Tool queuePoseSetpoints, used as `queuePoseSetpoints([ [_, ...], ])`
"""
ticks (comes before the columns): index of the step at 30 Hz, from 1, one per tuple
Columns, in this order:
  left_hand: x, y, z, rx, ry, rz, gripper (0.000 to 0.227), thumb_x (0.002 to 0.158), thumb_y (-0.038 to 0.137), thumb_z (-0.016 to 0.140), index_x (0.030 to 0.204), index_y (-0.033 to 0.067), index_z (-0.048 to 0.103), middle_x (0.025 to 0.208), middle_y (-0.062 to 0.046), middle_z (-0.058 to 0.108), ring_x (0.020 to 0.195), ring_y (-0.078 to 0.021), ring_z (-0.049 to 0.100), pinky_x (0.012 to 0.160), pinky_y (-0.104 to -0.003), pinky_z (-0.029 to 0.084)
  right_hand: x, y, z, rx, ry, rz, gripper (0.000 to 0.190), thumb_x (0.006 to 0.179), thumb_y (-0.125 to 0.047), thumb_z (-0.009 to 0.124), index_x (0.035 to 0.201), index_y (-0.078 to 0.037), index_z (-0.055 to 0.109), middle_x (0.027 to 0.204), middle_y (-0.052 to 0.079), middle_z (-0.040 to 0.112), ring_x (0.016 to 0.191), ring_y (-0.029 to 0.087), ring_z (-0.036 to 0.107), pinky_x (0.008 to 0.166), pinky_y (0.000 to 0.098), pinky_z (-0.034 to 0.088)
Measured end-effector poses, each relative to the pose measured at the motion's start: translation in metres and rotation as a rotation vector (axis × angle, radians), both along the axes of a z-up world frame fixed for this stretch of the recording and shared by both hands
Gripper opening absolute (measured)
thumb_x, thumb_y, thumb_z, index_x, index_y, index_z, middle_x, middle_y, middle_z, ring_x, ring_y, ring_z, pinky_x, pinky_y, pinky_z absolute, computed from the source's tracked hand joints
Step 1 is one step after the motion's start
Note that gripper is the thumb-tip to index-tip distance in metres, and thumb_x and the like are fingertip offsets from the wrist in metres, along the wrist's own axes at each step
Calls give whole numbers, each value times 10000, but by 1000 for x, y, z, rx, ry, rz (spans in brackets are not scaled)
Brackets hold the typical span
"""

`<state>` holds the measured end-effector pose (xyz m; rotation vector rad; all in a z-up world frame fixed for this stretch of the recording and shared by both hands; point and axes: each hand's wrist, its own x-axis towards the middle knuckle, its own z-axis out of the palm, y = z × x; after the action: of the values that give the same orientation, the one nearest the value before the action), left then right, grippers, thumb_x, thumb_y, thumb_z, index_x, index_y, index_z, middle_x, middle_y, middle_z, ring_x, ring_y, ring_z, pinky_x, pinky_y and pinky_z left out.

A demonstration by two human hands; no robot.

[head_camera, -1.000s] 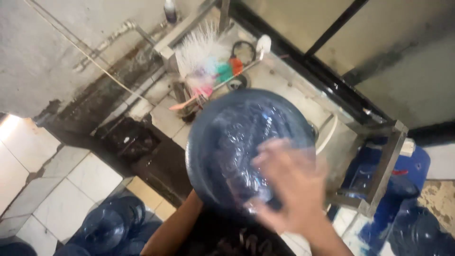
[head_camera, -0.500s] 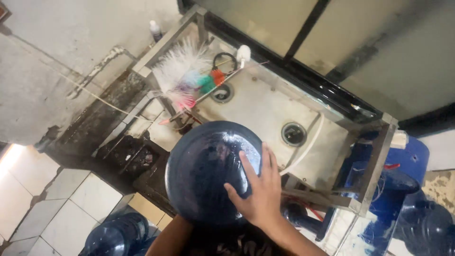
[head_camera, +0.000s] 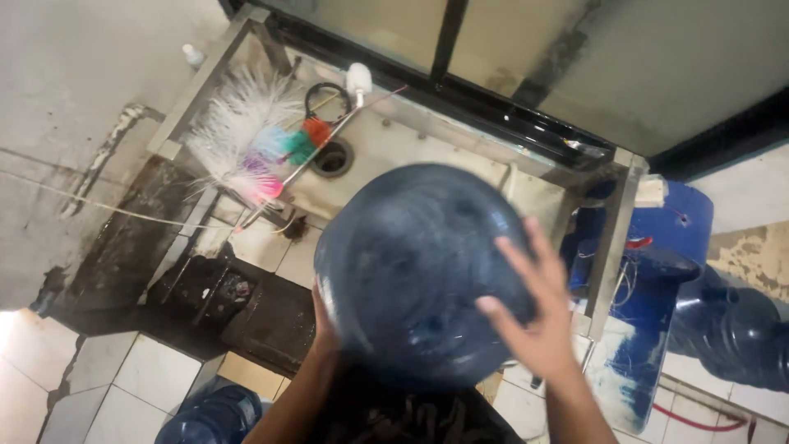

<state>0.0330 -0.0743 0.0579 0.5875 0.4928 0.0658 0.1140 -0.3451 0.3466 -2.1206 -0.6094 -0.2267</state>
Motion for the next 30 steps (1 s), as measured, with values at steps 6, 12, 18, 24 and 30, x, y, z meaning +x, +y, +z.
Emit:
queuePoseSetpoints([
  [6, 93, -51, 2, 218, 178, -59, 776, 1066, 594, 477, 1421, -95, 509, 1211, -273, 580, 1019, -341, 634, 901, -439, 536, 28, -105, -4, 358, 17, -117, 626, 934, -188, 687, 1495, 34, 520, 1691, 227, 339, 1582, 310, 360, 1363, 441, 256],
  [12, 159, -130, 58, 430, -10, -225, 629, 1027, 479, 561, 1435, 2, 507, 1393, -133, 608, 1274, -216, 575, 1094, -340, 427, 42, -220, -35, 364, -24, -287, 586, 1020, -128, 526, 1555, 93, 439, 1633, 212, 441, 1547, 288, 417, 1350, 383, 271],
  [18, 214, -156, 96, 609, -14, -494, 700, 914, 455, 652, 1447, 26, 504, 1333, -179, 656, 1242, -287, 629, 1037, -375, 488, 23, -248, -70, 591, 68, -532, 632, 1085, -191, 518, 1625, 107, 378, 1619, 211, 485, 1461, 270, 513, 1216, 354, 444],
  [24, 240, -161, 105, 407, -73, -691, 876, 851, 352, 714, 1561, 86, 275, 1403, -194, 550, 1299, -302, 557, 1067, -392, 472, -23, -256, -109, 688, 76, -693, 653, 1124, -365, 520, 1585, 85, 416, 1453, 189, 574, 1293, 258, 619, 1118, 365, 521],
  [30, 247, -163, 82, 587, -206, -775, 852, 905, 382, 722, 1558, 43, 292, 1439, -209, 491, 1346, -331, 512, 1097, -417, 436, -59, -253, -115, 547, 42, -754, 638, 1158, -446, 499, 1485, 100, 455, 1399, 166, 598, 1211, 221, 595, 1096, 312, 510],
])
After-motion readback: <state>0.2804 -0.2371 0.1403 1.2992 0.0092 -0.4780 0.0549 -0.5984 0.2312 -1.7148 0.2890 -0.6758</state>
